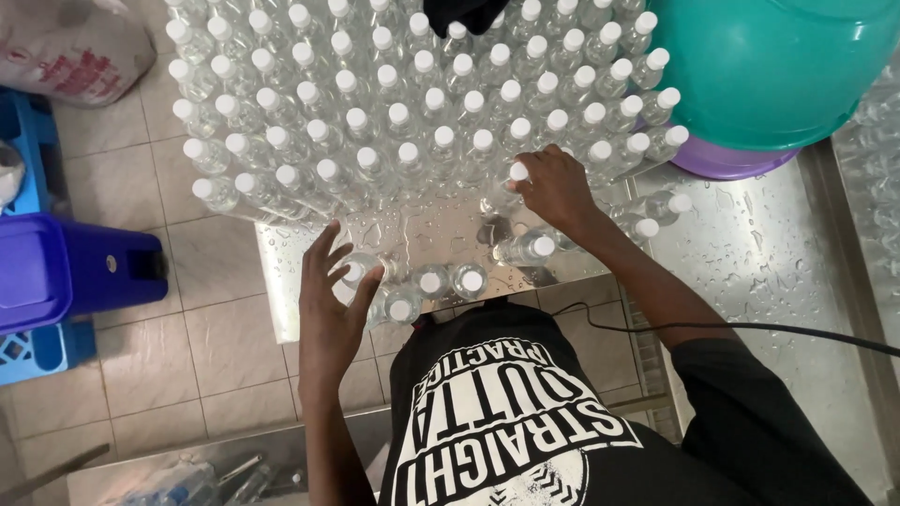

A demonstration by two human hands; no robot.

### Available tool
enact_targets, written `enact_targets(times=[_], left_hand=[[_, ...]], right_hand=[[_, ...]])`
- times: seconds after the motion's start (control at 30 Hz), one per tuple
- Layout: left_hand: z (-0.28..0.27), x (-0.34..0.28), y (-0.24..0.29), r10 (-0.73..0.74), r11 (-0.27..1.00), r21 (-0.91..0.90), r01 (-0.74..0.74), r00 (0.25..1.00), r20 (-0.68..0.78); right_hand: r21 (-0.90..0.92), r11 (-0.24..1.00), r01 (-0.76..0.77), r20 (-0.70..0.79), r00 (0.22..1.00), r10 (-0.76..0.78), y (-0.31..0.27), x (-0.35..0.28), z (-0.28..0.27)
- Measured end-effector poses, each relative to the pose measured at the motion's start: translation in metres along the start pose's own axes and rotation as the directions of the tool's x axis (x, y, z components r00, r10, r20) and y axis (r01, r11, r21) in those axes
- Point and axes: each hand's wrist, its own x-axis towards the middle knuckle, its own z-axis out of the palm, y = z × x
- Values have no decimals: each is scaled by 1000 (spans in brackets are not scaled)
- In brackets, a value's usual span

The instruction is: Manually checking and tightening the screw caps on plastic water bottles on a production table.

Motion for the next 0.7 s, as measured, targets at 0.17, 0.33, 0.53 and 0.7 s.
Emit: enact_targets(times=[0.17,0.33,0.53,0.7], left_hand=[[-5,-19,-36,-120,991,-75,114,988,-94],[-7,-30,-57,-118,993,-37,113,978,-175],[-5,-26,-45,-26,999,13,30,976,-217],[0,-19,-30,66,997,47,-59,986,-154]], right_hand=[[11,994,-110,26,994,110,3,0,-5],[-29,994,-107,37,993,108,-1,-2,0],[199,978,-65,13,998,64,-41,-37,-116],[456,890,-5,-104,993,58,-36,-116,-241]])
